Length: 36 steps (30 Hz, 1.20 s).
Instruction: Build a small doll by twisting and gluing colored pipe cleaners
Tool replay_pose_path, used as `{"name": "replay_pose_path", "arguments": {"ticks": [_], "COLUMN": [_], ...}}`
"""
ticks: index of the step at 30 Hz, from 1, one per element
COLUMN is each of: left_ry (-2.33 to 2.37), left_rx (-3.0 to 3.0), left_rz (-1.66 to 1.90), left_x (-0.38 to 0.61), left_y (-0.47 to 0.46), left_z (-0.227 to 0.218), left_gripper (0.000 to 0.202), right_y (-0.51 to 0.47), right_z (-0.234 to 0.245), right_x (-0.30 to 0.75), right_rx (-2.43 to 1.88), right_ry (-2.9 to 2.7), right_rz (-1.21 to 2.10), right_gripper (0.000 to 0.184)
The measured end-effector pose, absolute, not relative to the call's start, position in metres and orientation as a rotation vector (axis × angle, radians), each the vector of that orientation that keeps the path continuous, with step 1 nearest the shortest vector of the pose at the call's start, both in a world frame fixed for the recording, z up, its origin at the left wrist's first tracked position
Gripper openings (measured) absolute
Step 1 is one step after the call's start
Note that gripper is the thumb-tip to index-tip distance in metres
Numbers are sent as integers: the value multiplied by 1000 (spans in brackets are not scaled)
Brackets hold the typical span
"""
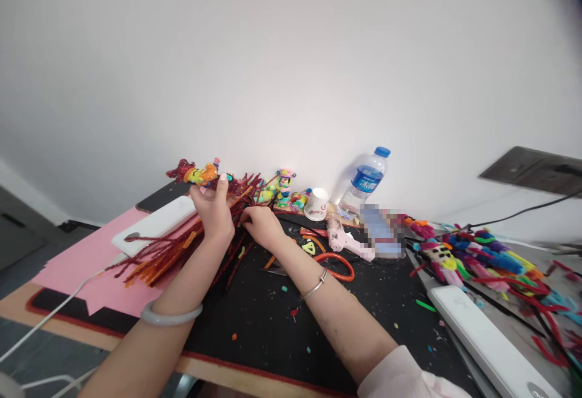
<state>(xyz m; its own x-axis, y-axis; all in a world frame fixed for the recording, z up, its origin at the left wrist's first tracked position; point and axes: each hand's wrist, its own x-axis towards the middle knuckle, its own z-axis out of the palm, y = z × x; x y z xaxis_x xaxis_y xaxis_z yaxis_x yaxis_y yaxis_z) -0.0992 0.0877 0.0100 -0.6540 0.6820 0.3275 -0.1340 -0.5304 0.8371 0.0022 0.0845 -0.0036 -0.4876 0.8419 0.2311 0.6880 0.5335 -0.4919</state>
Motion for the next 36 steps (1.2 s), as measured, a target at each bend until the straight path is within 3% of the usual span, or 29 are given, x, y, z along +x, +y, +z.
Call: {"name": "replay_pose_path", "arguments": {"ticks": [11, 19, 29, 36], "left_ry": [1007, 1028, 927, 851], "left_rx": [805, 1050, 987, 1012], "left_rz": [2213, 2077, 1834, 1521], "left_x": [-88, -70, -58, -51], "left_y": [82, 70, 66, 57], "left_z": [13, 8, -5, -1], "left_gripper": [39, 42, 37, 34], "right_y": [22, -29, -35, -25], "right_z": [20, 5, -6, 6], "right_x": [80, 144, 154, 160], "right_rx": [-1214, -1459, -1340, -1353], "right_ry": [-1986, -1964, -2083, -2011], "right_rz": [838, 651, 393, 310], "right_gripper": [22, 29, 32, 23]}}
